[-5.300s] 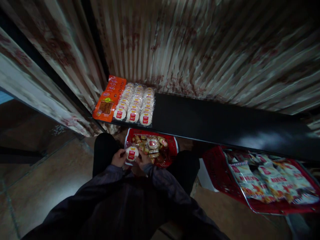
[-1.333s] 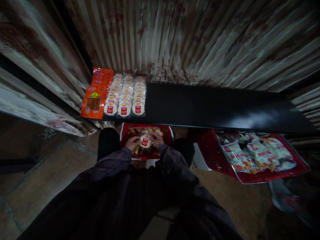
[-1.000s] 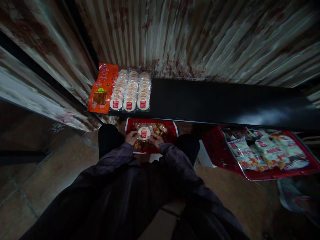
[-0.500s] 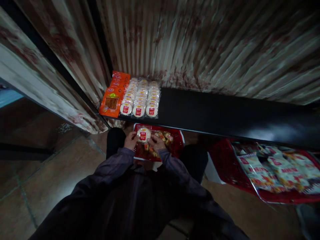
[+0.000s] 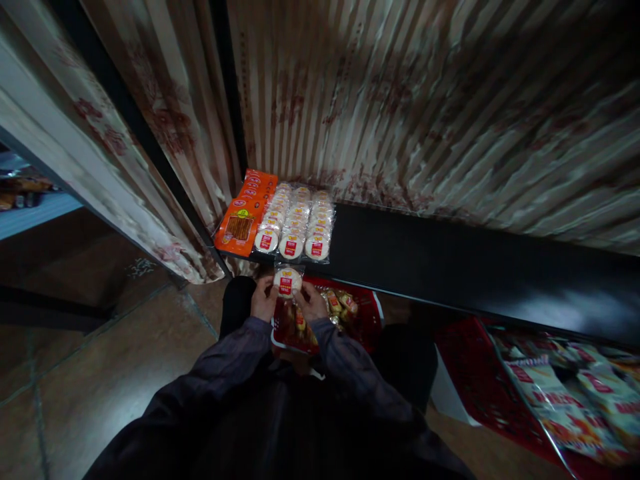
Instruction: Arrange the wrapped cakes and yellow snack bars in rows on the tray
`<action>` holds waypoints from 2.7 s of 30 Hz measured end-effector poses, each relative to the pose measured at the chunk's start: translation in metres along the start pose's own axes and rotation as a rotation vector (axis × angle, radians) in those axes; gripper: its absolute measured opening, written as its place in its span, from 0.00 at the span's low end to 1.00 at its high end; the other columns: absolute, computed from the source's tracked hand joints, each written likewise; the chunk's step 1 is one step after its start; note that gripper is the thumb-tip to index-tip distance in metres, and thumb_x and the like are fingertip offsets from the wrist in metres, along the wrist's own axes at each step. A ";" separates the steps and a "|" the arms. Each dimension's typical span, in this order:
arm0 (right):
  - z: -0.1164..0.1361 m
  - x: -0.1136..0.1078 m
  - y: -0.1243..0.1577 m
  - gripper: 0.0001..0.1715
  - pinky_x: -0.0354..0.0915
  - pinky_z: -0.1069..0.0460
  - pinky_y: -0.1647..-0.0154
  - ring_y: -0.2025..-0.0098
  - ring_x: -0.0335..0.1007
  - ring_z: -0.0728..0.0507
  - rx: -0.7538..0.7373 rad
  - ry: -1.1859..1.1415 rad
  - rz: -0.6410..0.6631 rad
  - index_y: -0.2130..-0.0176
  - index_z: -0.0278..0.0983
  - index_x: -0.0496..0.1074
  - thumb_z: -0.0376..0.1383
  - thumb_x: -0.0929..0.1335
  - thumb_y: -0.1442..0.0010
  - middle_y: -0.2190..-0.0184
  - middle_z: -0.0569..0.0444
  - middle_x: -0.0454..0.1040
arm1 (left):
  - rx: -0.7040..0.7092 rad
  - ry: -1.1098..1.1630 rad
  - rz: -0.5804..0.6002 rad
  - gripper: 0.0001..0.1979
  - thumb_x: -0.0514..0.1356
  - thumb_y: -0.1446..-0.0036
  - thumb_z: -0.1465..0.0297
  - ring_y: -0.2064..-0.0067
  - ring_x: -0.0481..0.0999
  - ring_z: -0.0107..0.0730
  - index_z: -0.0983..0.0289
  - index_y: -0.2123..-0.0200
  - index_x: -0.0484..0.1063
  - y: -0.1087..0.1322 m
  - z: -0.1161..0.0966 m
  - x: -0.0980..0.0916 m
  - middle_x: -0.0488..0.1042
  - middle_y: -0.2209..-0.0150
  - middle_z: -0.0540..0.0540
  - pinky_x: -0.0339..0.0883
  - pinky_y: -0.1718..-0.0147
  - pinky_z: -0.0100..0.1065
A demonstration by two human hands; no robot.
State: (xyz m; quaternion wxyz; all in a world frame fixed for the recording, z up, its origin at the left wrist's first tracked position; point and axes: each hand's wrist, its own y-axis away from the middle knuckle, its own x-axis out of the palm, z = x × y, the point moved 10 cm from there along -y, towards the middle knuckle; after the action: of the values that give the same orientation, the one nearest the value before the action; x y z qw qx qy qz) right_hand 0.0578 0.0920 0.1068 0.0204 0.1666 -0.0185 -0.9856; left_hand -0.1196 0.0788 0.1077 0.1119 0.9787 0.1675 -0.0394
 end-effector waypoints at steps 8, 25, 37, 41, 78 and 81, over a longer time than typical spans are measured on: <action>0.004 -0.012 -0.007 0.18 0.69 0.47 0.58 0.63 0.75 0.41 0.040 0.084 -0.036 0.59 0.38 0.73 0.47 0.65 0.44 0.65 0.51 0.79 | 0.098 -0.077 0.040 0.16 0.60 0.46 0.74 0.57 0.77 0.32 0.65 0.52 0.68 0.002 -0.009 0.015 0.76 0.56 0.57 0.71 0.53 0.36; 0.011 -0.087 -0.044 0.22 0.67 0.45 0.51 0.58 0.72 0.40 -0.064 0.226 -0.296 0.54 0.34 0.74 0.43 0.64 0.43 0.58 0.45 0.77 | 0.524 -0.299 0.130 0.28 0.55 0.45 0.76 0.40 0.66 0.43 0.65 0.40 0.60 0.003 -0.070 0.091 0.65 0.42 0.64 0.65 0.43 0.45; 0.005 -0.103 -0.072 0.18 0.67 0.48 0.55 0.60 0.73 0.42 0.011 0.333 -0.267 0.54 0.37 0.75 0.39 0.66 0.43 0.60 0.49 0.79 | 0.694 -0.525 0.119 0.29 0.53 0.46 0.78 0.37 0.62 0.44 0.68 0.39 0.61 -0.004 -0.071 0.117 0.62 0.39 0.66 0.59 0.37 0.48; 0.009 -0.102 -0.073 0.17 0.67 0.48 0.55 0.61 0.72 0.42 -0.019 0.381 -0.276 0.55 0.36 0.76 0.39 0.66 0.43 0.60 0.47 0.77 | 0.807 -0.672 0.184 0.30 0.51 0.45 0.80 0.32 0.54 0.46 0.69 0.38 0.61 0.006 -0.075 0.126 0.57 0.34 0.66 0.56 0.35 0.49; 0.013 -0.112 -0.076 0.36 0.68 0.48 0.63 0.70 0.67 0.47 -0.075 0.327 -0.376 0.42 0.32 0.65 0.43 0.69 0.47 0.56 0.45 0.72 | 1.023 -0.824 0.370 0.29 0.48 0.41 0.80 0.28 0.34 0.44 0.77 0.36 0.55 0.012 -0.065 0.143 0.48 0.31 0.69 0.51 0.33 0.50; 0.015 -0.119 -0.059 0.30 0.68 0.47 0.58 0.66 0.68 0.45 -0.124 0.249 -0.432 0.45 0.32 0.67 0.44 0.68 0.45 0.59 0.45 0.73 | 1.060 -0.695 0.401 0.26 0.49 0.41 0.79 0.28 0.42 0.44 0.71 0.39 0.61 0.020 -0.069 0.130 0.56 0.33 0.67 0.54 0.34 0.52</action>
State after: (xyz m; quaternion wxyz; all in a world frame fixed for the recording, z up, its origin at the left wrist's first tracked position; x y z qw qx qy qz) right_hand 0.1630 0.1570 0.1579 -0.1783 0.2854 0.0807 -0.9382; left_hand 0.0122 0.1177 0.1644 -0.3320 0.8437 -0.1056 -0.4083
